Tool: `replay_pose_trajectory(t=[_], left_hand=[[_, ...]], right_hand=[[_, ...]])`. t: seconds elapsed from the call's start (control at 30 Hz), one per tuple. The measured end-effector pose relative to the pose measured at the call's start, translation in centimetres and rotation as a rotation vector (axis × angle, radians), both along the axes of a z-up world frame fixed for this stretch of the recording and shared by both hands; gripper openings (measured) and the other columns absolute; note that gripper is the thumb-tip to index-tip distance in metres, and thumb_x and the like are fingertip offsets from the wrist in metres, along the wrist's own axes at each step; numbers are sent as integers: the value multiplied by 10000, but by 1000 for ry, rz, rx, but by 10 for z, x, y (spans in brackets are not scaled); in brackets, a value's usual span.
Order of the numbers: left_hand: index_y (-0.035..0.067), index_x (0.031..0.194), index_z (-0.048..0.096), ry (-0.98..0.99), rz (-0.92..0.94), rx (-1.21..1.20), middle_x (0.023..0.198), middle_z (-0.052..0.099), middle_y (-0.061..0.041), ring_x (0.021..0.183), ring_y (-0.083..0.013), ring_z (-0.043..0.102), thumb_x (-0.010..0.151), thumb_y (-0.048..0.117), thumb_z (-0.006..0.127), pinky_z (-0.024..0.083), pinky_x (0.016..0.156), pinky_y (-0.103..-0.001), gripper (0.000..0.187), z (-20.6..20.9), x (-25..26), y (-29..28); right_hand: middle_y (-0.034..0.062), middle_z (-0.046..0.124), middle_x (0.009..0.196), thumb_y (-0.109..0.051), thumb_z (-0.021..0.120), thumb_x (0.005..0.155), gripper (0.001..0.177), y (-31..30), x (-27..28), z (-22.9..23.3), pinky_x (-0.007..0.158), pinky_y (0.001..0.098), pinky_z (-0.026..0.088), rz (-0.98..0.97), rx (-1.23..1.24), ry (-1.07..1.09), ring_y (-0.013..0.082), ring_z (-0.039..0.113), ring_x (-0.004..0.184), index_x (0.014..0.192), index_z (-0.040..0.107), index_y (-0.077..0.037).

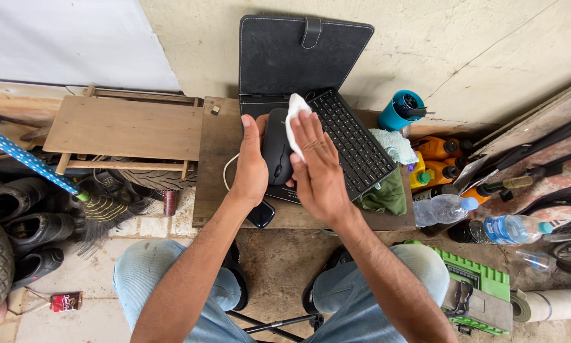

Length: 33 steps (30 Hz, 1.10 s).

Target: The person cleans a computer mouse using a toothbrush and a tissue. They first remove the USB receiver from the mouse, then scrub the mouse body with the toothbrush, and finally wipe it down with the tissue.

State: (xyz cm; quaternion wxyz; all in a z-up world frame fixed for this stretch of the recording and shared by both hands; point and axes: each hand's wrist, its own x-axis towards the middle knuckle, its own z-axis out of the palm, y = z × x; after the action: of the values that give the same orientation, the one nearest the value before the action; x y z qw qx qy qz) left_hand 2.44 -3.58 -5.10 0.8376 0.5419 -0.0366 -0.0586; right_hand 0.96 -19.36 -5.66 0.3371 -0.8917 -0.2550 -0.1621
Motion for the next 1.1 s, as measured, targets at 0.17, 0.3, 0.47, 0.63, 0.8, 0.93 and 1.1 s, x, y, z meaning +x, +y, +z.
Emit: replay_pose_trajectory(t=[0.17, 0.3, 0.47, 0.63, 0.8, 0.93, 1.1], left_hand=[[45, 1329, 528, 2, 113, -41, 1063, 656, -69, 938, -110, 676, 1034, 701, 201, 601, 775, -249, 790, -19, 10, 4], [58, 1310, 535, 7, 175, -7, 1087, 635, -58, 1007, -121, 664, 1018, 707, 206, 589, 890, -282, 785, -25, 18, 12], [15, 1233, 579, 43, 119, -141, 997, 678, -101, 822, -179, 685, 1030, 739, 214, 583, 665, -322, 835, -15, 18, 21], [53, 1355, 573, 73, 104, -27, 1058, 713, -120, 928, -143, 700, 1024, 667, 374, 607, 735, -310, 725, 7, 5, 22], [145, 1347, 522, 19, 27, 150, 1019, 701, -77, 873, -103, 708, 995, 617, 388, 608, 679, -269, 604, 27, -11, -1], [88, 1344, 544, -46, -43, 91, 1083, 612, -68, 958, -121, 592, 1095, 504, 398, 510, 819, -285, 506, 26, -19, -27], [92, 1388, 511, -101, -14, 88, 1213, 556, -81, 1134, -139, 510, 1131, 471, 313, 418, 1039, -323, 499, 17, -14, -42]], right_hand=[[86, 306, 1711, -196, 487, 1118, 538, 5, -16, -10, 1312, 595, 188, 5, -118, -31, 317, 206, 1618, 1631, 333, -150], [90, 337, 1681, -171, 533, 1063, 531, 6, -27, -16, 1292, 604, 178, 60, -176, -60, 319, 220, 1593, 1580, 421, -132], [137, 554, 1606, -151, 495, 1133, 317, -23, -16, -13, 1312, 527, 353, 277, 298, 207, 327, 395, 1606, 1393, 671, -107], [99, 759, 1114, -225, 571, 1017, 253, -52, 16, 24, 863, 335, 628, -239, 1390, 750, 201, 753, 1027, 1170, 664, -45], [152, 739, 1200, -89, 689, 1063, 177, -60, 24, 35, 936, 325, 623, -62, 1233, 333, 181, 739, 1052, 1210, 701, 8], [157, 739, 1367, -37, 600, 1081, 180, -45, 16, 29, 997, 351, 570, -135, 649, 68, 214, 704, 1174, 1241, 683, -34], [169, 527, 1580, 33, 510, 1054, 451, -21, -4, 32, 1222, 421, 459, 24, 364, -20, 300, 514, 1484, 1490, 547, -75]])
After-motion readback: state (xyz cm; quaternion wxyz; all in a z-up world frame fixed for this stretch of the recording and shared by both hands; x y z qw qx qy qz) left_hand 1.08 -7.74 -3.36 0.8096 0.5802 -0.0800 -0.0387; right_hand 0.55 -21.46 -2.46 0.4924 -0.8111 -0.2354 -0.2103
